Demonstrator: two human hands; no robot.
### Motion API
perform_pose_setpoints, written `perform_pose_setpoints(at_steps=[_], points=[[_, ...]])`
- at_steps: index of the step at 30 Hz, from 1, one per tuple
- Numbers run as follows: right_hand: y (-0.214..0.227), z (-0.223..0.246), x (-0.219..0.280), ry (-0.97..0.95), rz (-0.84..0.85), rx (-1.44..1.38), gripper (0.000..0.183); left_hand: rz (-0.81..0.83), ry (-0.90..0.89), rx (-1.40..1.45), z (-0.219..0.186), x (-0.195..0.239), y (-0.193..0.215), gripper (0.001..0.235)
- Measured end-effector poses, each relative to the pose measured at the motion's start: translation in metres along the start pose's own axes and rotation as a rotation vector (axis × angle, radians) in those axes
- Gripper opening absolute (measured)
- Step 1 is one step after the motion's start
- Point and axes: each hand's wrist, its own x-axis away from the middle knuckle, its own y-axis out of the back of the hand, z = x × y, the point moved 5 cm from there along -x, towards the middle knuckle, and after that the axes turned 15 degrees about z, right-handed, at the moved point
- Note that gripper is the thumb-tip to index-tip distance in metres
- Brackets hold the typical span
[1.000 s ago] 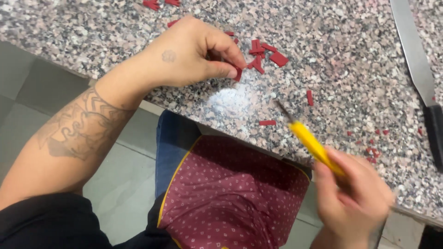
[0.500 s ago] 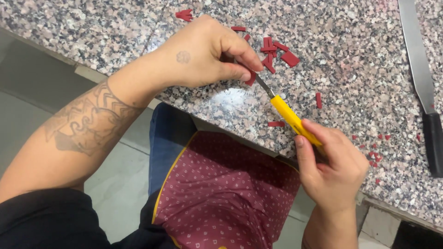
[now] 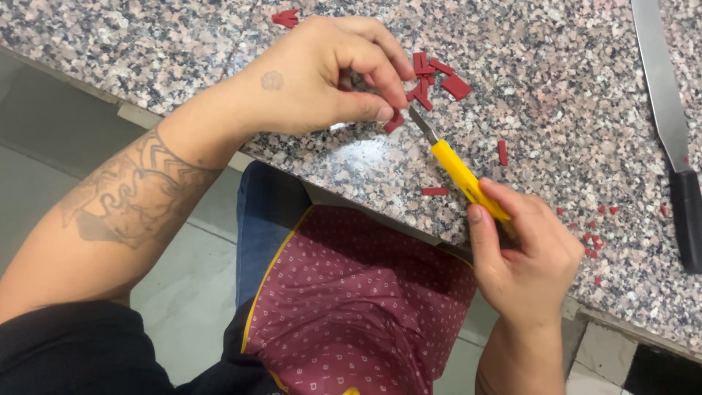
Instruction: Cutting small pieces of red fondant into triangle shapes on a granite countertop.
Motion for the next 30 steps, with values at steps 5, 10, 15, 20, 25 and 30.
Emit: perform_pose_setpoints(at_steps=[5,10,15,20,25,30], points=[[0.01,-0.015,0.012,-0.079,-0.048,-0.096,0.023,-0.008,0.107,-0.028,0.002,0.002,-0.005,0.012],[0.032,-0.04,0.044,-0.196,-0.219,-0.257,0.022,0.045,0.033,-0.201,-0.014,-0.016,-0.039,0.013],[0.039,-0.052,0.068,-0.252,-0.338,-0.414,0.025,0.119,-0.285,-0.383,-0.036,-0.052,-0.095,0.015],[0.046,-0.077,0.103,-0.255,-0.402,-0.438,0.023,0.163,-0.315,-0.442,-0.034,-0.046,-0.1,0.016],[0.045,-0.089,0.12,-0.277,-0.412,-0.455,0.024,0.103,-0.206,-0.55,-0.04,-0.018,-0.09,0.019],[0.043,-0.121,0.148,-0.158,-0.537,-0.694,0.022,0.009,-0.115,-0.586,-0.044,0.003,-0.09,0.024]])
